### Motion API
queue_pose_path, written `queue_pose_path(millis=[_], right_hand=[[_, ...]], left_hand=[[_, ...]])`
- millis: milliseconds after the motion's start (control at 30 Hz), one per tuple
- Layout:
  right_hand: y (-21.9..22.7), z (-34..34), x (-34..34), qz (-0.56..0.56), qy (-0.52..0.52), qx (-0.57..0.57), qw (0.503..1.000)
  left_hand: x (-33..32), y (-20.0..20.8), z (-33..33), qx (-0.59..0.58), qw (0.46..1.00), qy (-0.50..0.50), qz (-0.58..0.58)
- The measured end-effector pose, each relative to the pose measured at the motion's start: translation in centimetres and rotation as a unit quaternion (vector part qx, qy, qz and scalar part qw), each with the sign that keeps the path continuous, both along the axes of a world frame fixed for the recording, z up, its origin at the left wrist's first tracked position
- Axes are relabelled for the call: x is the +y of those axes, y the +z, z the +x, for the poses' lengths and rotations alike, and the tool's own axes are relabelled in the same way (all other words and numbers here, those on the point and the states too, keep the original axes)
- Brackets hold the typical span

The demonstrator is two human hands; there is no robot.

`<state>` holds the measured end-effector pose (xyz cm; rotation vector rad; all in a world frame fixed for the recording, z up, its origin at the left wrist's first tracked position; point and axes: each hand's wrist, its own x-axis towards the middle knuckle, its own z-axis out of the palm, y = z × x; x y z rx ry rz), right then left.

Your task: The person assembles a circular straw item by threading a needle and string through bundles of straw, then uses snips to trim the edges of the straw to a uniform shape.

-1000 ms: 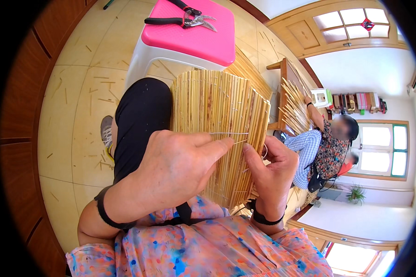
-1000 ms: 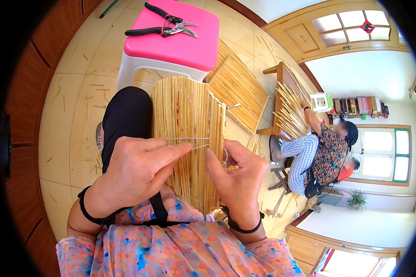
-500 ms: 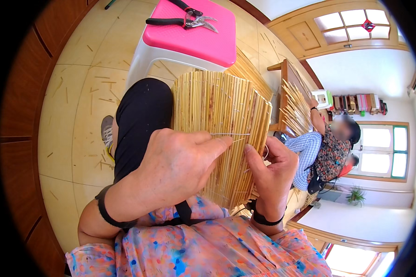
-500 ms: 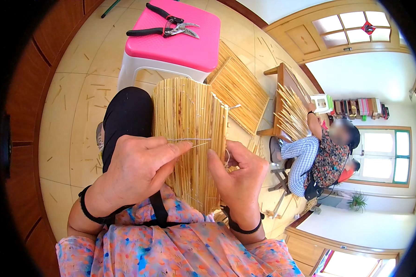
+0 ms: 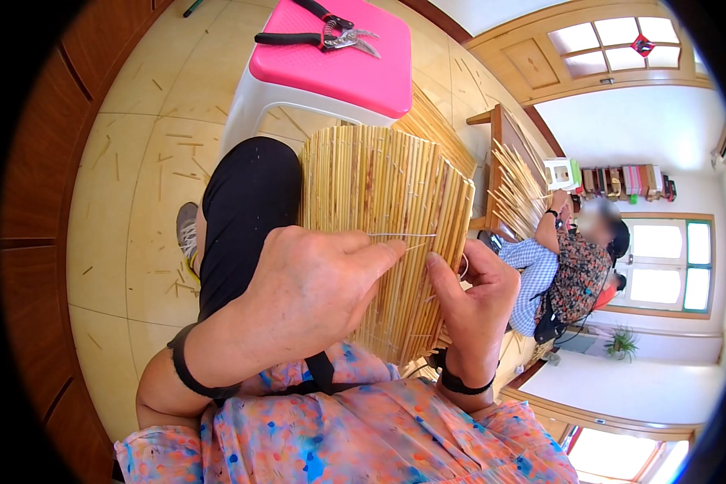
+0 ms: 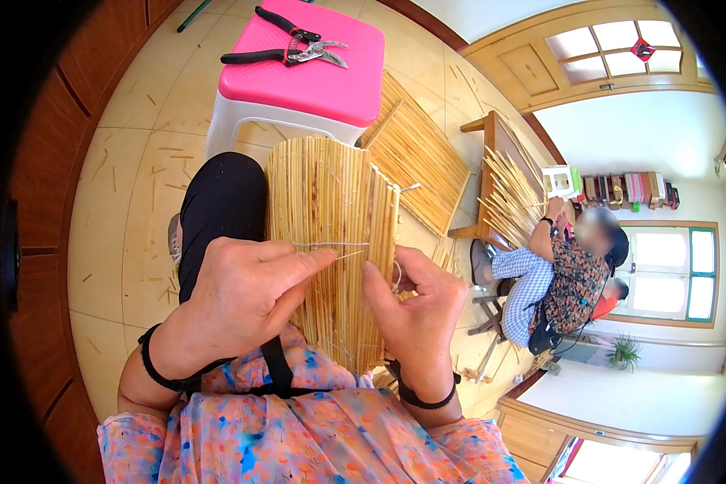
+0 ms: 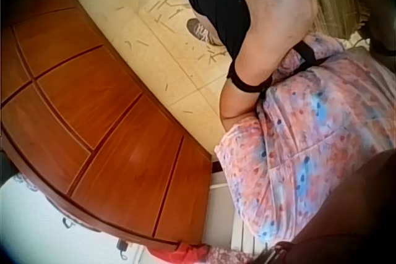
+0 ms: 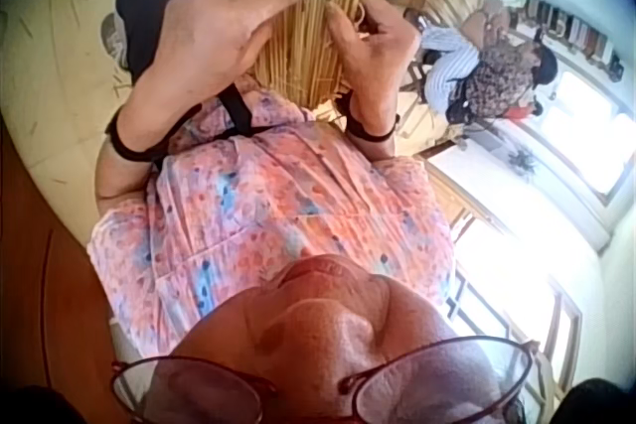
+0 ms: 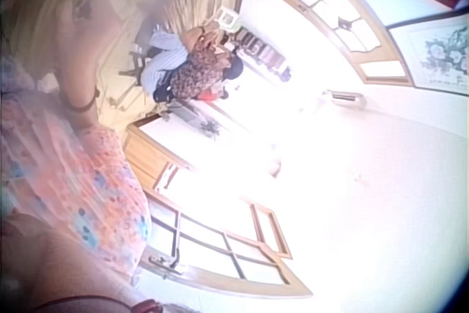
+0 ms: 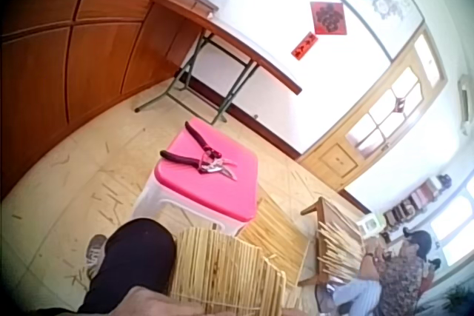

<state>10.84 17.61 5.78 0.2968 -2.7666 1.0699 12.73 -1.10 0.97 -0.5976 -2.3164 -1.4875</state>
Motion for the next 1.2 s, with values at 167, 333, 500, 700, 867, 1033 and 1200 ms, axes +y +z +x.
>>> queue_pose_path(millis=[167, 333, 500, 700, 867, 1033, 1200], right_hand=[[0.5, -0.5, 0.9, -0.01, -0.01, -0.022, 1.0], [0.5, -0.7, 1.2, 0.002, 0.0, -0.012, 1.0], [1.1, -0.3, 0.6, 0.001, -0.002, -0.025, 1.0], [0.9, -0.2, 0.5, -0.007, -0.007, -0.033, 0.999], [1.1, 0.1, 0.9, -0.007, -0.003, -0.02, 1.0], [1.3, 0.2, 0.8, 0.006, -0.001, -0.017, 1.0], [1.0, 0.2, 0.8, 0.004, -0.003, -0.017, 1.0]], left_hand=[[0.1, 0.7, -0.1, 0.008, 1.0, -0.002, 0.012], [0.3, 1.2, -0.3, 0.004, 1.0, -0.008, 0.009], [0.6, 1.4, -0.4, 0.003, 1.0, -0.018, -0.006], [0.7, 1.2, -0.4, 0.003, 1.0, -0.015, -0.007], [1.0, 1.8, 0.0, 0.003, 1.0, -0.011, -0.009], [0.9, 1.9, 0.0, 0.003, 1.0, -0.014, -0.015], [0.9, 1.7, 0.0, -0.004, 1.0, -0.013, -0.019]])
